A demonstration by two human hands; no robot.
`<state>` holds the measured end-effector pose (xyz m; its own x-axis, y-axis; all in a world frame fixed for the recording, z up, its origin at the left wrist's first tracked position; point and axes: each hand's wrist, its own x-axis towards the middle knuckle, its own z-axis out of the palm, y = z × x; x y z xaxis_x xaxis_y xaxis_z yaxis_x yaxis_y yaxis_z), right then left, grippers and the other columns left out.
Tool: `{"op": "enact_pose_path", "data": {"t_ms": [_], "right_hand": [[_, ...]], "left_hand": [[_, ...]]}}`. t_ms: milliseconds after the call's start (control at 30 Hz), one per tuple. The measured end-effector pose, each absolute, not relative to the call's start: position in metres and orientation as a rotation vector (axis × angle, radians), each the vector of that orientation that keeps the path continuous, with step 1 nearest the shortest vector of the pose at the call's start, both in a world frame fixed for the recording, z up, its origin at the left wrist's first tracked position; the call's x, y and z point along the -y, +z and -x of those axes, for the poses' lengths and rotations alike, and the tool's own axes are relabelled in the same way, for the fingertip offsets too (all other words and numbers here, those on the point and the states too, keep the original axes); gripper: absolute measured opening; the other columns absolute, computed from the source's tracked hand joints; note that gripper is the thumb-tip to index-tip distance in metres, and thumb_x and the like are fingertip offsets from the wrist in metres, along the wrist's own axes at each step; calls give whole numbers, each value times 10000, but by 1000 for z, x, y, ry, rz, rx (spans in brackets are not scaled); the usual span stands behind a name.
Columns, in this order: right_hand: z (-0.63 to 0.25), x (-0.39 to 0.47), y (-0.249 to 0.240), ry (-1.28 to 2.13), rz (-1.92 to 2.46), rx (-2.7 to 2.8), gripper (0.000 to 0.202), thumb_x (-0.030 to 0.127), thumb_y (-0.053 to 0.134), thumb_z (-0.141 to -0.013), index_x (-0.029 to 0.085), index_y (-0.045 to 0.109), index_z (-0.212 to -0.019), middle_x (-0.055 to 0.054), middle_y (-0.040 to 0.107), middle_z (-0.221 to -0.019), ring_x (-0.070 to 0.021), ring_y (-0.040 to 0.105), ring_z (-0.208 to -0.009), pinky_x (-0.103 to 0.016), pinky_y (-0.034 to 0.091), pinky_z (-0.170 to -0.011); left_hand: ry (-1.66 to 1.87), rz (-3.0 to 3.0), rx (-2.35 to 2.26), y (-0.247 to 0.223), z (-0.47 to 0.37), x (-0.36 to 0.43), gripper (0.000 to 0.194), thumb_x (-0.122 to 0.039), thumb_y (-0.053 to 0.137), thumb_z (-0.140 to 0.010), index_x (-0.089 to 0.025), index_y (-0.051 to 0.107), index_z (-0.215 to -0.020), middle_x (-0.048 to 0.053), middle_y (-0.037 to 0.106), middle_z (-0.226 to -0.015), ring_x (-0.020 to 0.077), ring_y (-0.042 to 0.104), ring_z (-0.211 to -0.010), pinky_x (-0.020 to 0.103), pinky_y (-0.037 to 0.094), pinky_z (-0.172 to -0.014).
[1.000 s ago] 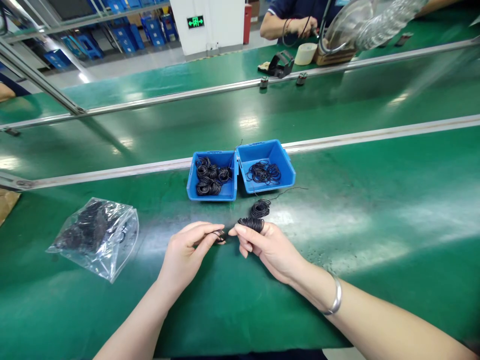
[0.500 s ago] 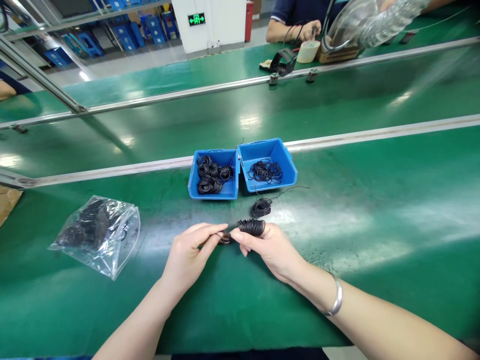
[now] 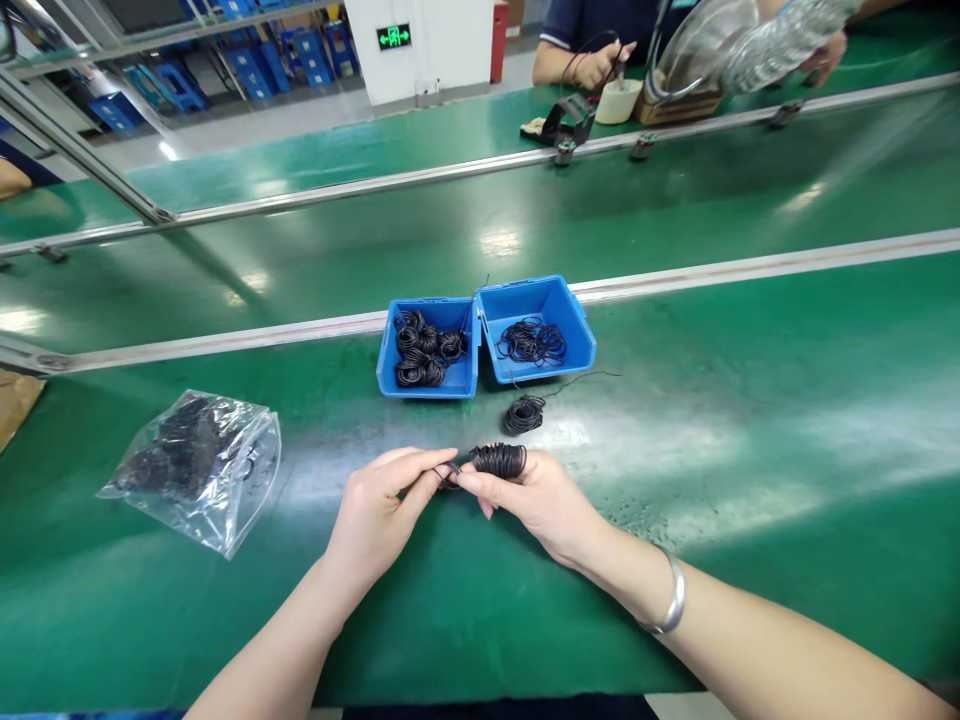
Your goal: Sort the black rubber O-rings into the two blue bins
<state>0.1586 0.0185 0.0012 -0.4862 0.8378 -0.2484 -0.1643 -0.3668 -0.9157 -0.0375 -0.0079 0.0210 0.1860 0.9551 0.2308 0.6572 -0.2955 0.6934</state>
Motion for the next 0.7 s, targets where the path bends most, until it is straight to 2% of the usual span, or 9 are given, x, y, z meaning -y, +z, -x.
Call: {"op": "enact_pose_path", "data": {"t_ms": [400, 600, 700], "right_hand": [[-158, -20, 4, 1939, 1000, 1093, 270, 424, 784, -788, 173, 722, -709, 22, 593, -603, -125, 504, -632, -286, 397, -670], [-158, -19, 3, 1964, 964, 1121, 187, 366, 800, -786, 182, 770, -800, 7, 656, -695, -121, 536, -669, -267, 404, -659], [-158, -19, 4, 1985, 941, 1093, 167, 345, 806, -782, 184, 763, -775, 14, 650, -684, -113, 528, -660, -261, 398, -654]], "left_hand": [[892, -1973, -1495, 23, 37, 7, 225, -170, 587, -930, -230, 753, -1069, 3, 779, -882, 138, 718, -817, 222, 574, -753], [887, -1960, -1520, 20, 35, 8, 230, -170, 588, -922, -231, 758, -1065, 6, 785, -911, 144, 724, -833, 229, 580, -750], [883, -1938, -1508, 21, 35, 8, 231, -176, 584, -923, -230, 762, -1059, 14, 785, -931, 148, 726, -851, 236, 585, -762]]}}
